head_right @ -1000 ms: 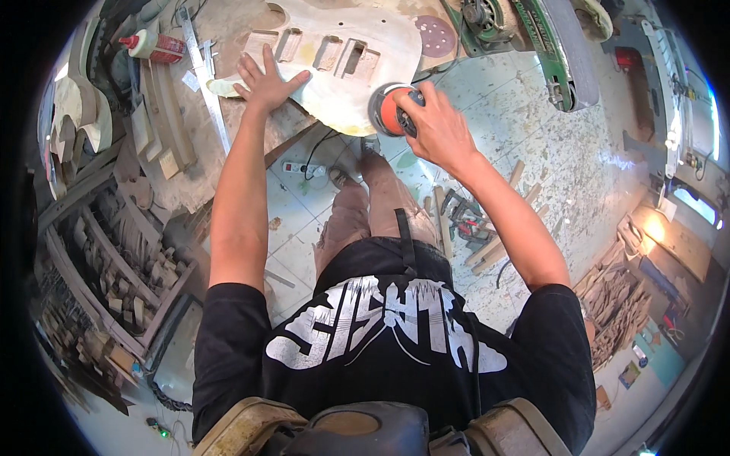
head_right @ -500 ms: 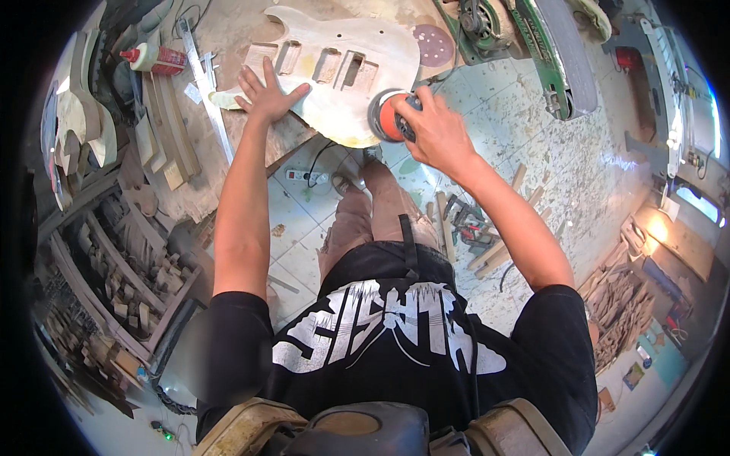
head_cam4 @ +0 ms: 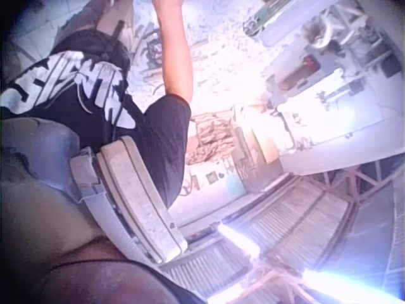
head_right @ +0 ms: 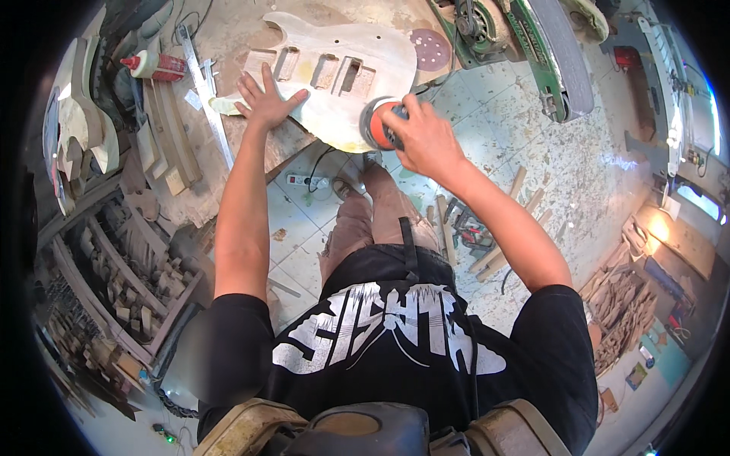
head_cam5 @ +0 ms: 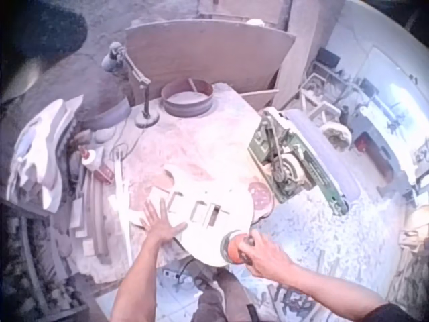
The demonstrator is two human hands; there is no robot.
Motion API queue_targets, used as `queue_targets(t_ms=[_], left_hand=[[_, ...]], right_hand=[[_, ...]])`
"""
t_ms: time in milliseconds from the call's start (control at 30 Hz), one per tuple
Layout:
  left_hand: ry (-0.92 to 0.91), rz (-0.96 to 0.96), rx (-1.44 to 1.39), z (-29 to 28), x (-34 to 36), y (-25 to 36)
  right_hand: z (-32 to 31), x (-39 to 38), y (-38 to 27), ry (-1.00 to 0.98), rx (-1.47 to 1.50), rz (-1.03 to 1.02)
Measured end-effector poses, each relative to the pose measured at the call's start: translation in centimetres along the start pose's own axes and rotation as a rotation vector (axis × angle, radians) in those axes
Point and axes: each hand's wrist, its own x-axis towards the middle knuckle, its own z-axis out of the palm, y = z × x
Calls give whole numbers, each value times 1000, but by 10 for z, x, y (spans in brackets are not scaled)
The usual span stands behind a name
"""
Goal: The person plugs in a power sander and uses it to sand the wooden surface of a guitar body on a workbench.
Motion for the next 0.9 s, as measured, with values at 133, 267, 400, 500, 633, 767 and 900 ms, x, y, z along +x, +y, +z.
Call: queue_targets(t_ms=[133,267,400,500,633,767,900], left_hand=[[-3,1,-12,-1,-2,0],[0,2,-10,0,-2,1],[-12,-8,2,0,0,0],[10,12,-16,0,2,-1],[-1,6,-1,-1,3,4],[-3,-4,-20,-4,1,4],[9,-7,-22,-2,0,0]], right_hand=[[5,-18,-11,-92,4,-16],[1,6,3,0,30,44],[-6,50,32,113,79,89],[-10,71,47,186,23,157],[-21,96,52,214,-21,274],[-9,73,15,180,7,176],[3,35,-37,42,18,93]])
